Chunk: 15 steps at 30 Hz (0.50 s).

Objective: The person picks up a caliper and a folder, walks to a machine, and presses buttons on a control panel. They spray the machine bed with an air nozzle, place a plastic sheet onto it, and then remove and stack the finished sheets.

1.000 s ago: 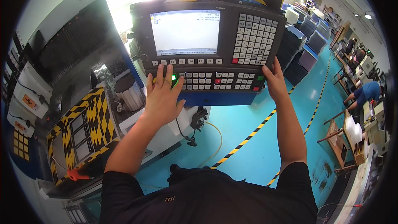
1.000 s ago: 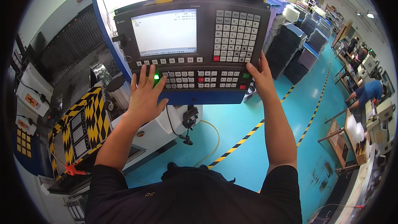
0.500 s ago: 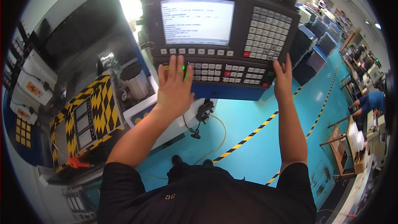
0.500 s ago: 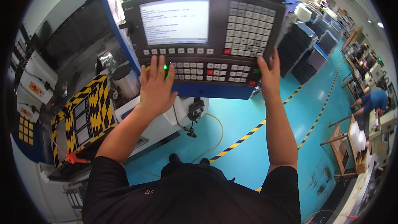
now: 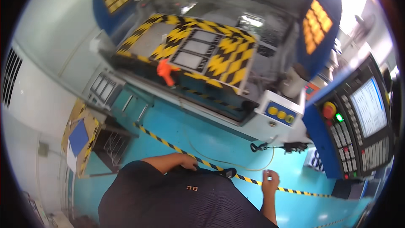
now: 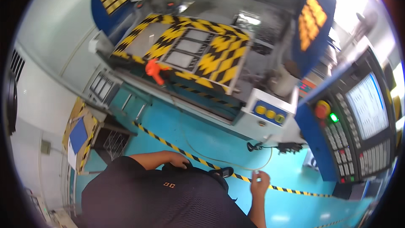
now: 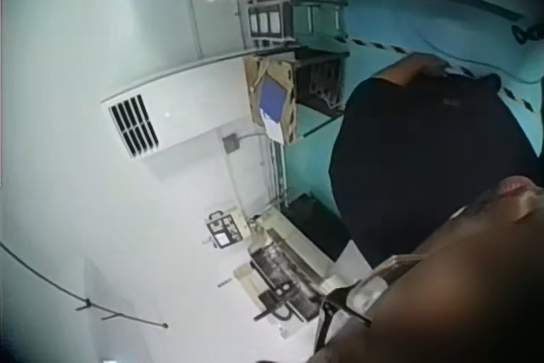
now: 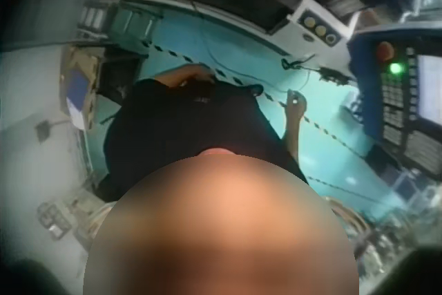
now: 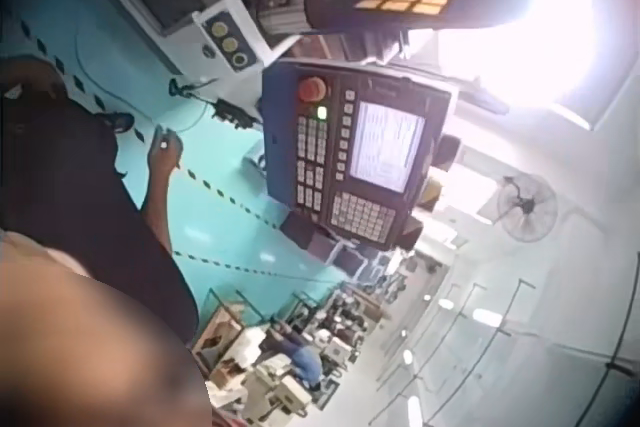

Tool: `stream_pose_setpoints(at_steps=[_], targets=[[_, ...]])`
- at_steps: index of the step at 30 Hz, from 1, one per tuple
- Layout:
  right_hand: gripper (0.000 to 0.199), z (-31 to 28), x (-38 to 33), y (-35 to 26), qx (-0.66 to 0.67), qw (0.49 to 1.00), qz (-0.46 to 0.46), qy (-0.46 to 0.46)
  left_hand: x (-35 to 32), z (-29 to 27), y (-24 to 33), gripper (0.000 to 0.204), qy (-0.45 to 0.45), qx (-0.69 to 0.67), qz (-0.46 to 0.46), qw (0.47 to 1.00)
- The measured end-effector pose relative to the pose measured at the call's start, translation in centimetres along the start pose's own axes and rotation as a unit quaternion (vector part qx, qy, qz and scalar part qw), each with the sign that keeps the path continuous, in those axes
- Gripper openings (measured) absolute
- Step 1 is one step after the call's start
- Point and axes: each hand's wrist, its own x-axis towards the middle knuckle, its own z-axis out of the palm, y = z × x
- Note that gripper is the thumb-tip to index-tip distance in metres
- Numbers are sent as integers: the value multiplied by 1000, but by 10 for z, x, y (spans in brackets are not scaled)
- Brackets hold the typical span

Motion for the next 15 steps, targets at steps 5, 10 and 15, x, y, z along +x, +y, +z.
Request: stream_pose_setpoints(at_steps=[5,10,15], targets=[[37,136,39,-141,44,961,-193,-194,-95,99,-140,55,256,-162,-95,948],[58,263,121,-325,-12,978,-187,-86,-208,174,-237,49,401,-313,-75,858],[48,327,179,-431,-159,979,-55,-118,-293,210,-307,43,492,-552,-89,667]])
